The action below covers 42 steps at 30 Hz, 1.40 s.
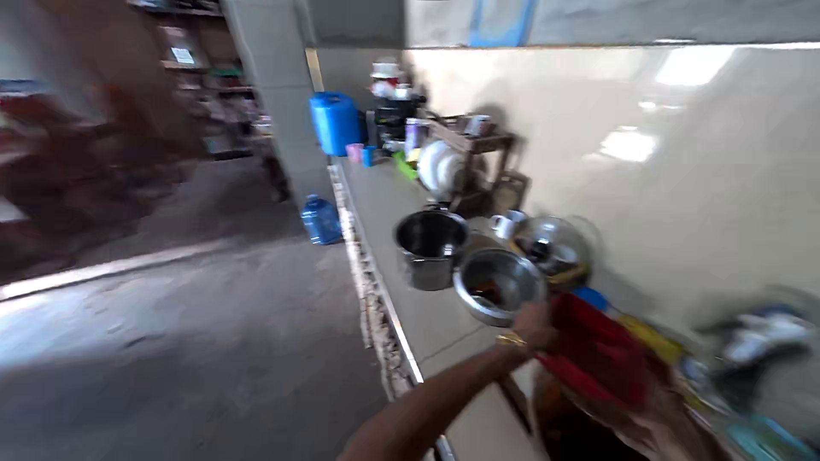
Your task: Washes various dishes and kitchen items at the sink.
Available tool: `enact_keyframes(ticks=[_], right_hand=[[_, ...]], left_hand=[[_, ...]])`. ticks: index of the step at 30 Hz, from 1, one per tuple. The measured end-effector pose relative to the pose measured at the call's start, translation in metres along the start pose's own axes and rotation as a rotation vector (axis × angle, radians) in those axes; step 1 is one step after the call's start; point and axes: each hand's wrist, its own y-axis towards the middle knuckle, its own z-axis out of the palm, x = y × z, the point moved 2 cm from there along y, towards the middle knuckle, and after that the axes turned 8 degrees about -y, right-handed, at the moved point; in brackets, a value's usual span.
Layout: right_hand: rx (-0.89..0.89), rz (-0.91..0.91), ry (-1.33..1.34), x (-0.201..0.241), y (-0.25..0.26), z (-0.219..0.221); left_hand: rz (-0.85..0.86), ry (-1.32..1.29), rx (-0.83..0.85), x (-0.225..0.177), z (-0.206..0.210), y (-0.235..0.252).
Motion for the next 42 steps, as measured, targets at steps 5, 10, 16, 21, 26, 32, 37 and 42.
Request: enact_keyframes(ticks=[5,10,16,21,26,32,37,42], right_hand=[[-0.143,0.156,0.079,-0.004,0.021,0.018],[-0.181,0.228,0.114,-0.008,0.023,0.02],[-0.215,0.241,0.029,-0.013,0.022,0.019],[-0.241,0.126,-0.334,-0.015,0.028,0.017],[-0.377,-0.049,-0.981,0.003,0.022,0.024],[-0.446,-0.233,-1.062,0.01,0.03,0.038],[-0.382,-0.179,-0.907,0.027,0.027,0.027],[-0.26,-0.17,-0.42,0.021,0.056,0.016]], left_hand=[[0.066,0.1,-0.065,0.007,0.004,0.013],[0.021,0.209,-0.054,-0.001,0.007,0.024],[0.027,0.255,-0.02,-0.007,0.018,0.028],[0.062,0.346,0.007,-0.027,0.025,0.033],[0.16,0.415,0.035,-0.039,0.03,0.041],[0.171,0.527,0.035,-0.061,0.04,0.04],[0.246,0.559,0.009,-0.078,0.047,0.033],[0.305,0.686,0.016,-0.082,0.058,0.03]])
